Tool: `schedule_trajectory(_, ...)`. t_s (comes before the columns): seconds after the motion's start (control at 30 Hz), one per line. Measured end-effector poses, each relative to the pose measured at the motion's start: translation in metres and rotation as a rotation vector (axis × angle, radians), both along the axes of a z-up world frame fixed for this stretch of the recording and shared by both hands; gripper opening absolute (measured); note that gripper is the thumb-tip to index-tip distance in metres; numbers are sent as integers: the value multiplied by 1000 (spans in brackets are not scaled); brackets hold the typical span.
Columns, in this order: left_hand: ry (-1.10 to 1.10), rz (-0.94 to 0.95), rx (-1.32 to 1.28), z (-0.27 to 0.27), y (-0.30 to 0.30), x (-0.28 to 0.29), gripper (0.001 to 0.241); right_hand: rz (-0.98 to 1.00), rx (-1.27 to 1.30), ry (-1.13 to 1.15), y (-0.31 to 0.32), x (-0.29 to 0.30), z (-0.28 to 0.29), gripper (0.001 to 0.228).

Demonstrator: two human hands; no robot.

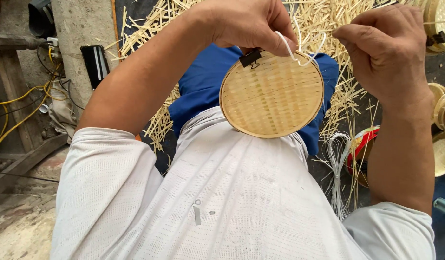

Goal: Weaving a white string around the rim of a circular bamboo steamer basket lid base.

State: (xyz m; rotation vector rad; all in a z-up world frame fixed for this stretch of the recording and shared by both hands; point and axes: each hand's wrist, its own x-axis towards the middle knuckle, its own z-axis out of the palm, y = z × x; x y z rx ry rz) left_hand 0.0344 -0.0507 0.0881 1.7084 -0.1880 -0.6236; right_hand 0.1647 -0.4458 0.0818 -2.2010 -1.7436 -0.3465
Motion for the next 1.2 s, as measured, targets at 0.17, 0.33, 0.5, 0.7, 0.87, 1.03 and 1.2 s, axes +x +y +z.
schedule_trajectory(0.17,-78,3,114,4,-1,-1,30,-24,-8,-17,63,-45,-1,14)
schedule_trajectory(0.33,31,-10,9,-9,1,0,30,-18,2,38,85,-60,0,14)
schedule_trajectory(0.5,166,-10,-136,-8,3,-1,24,-23,9,126,93,-64,-2,14)
schedule_trajectory(0.7,211,-7,-220,-5,13,-8,23,-10,45,231,100,-71,3,16)
schedule_trajectory(0.87,208,9,-234,-11,15,-7,23,13,54,320,108,-67,6,14)
schedule_trajectory(1.03,154,30,-187,-9,13,-9,23,40,33,283,111,-62,6,13)
schedule_trajectory(1.2,133,-1,-129,-9,14,-7,34,69,14,239,113,-58,4,11)
